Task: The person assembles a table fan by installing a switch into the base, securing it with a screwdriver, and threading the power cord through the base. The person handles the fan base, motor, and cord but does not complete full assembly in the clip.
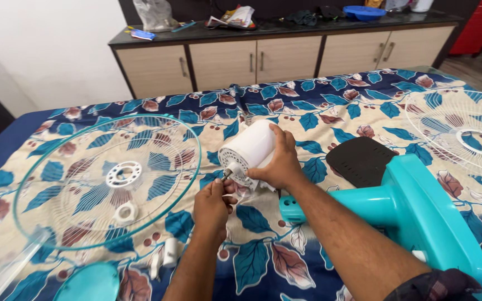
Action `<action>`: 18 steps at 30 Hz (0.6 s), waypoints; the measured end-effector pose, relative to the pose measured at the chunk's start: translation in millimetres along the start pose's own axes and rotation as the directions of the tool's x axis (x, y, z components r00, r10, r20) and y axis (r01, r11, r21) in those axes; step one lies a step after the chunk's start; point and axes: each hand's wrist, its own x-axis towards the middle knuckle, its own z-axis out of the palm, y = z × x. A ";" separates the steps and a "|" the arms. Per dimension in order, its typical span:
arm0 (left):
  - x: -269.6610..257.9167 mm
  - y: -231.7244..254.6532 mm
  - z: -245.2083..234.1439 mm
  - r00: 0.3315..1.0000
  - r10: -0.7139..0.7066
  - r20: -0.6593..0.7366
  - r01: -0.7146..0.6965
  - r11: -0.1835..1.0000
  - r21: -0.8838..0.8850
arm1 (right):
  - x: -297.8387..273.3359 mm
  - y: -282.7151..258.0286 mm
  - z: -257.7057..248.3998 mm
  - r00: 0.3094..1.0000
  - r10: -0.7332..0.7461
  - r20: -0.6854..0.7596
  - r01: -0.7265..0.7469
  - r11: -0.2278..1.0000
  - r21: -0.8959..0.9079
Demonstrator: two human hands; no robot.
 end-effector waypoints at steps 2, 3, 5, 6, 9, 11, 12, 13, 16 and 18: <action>16.2 -1.3 6.2 0.999 -0.005 0.044 0.006 1.000 -0.022 | 10.8 7.1 2.1 1.000 0.020 -0.022 -0.020 1.000 -0.020; 23.6 -2.5 9.3 0.998 -0.008 0.066 0.010 0.999 -0.033 | 15.4 11.2 3.1 0.999 0.032 -0.025 -0.033 0.999 -0.023; 35.5 -5.8 14.8 0.997 -0.042 0.062 0.045 0.998 -0.049 | 21.6 18.5 6.0 0.998 0.057 -0.028 -0.058 0.998 -0.028; 39.1 -7.9 16.4 0.997 -0.059 0.058 0.062 0.996 -0.058 | 21.8 21.7 7.3 0.997 0.072 -0.026 -0.073 0.997 -0.036; 43.8 -13.1 18.8 0.994 -0.096 0.043 0.097 0.995 -0.028 | 22.2 28.3 10.9 0.991 0.135 0.001 -0.135 0.989 -0.058; 44.8 -15.6 18.8 0.995 -0.092 0.040 0.093 0.994 -0.048 | 21.8 29.5 12.3 0.977 0.209 0.048 -0.205 0.976 -0.080; 43.8 -17.3 18.2 0.995 -0.089 0.038 0.091 0.994 -0.057 | 21.5 29.2 12.3 0.969 0.238 0.058 -0.232 0.968 -0.096; 42.7 -18.0 17.1 0.992 -0.121 0.029 0.122 0.991 -0.045 | 21.9 27.5 12.3 0.962 0.265 0.070 -0.257 0.960 -0.110; 39.6 -17.7 10.9 0.989 -0.130 0.075 0.136 0.988 -0.069 | 18.3 19.3 10.1 0.961 0.256 0.101 -0.235 0.954 -0.184; 34.1 -20.6 10.1 0.980 -0.023 0.200 0.059 0.982 -0.178 | 12.7 14.4 6.7 0.969 0.230 0.093 -0.207 0.956 -0.207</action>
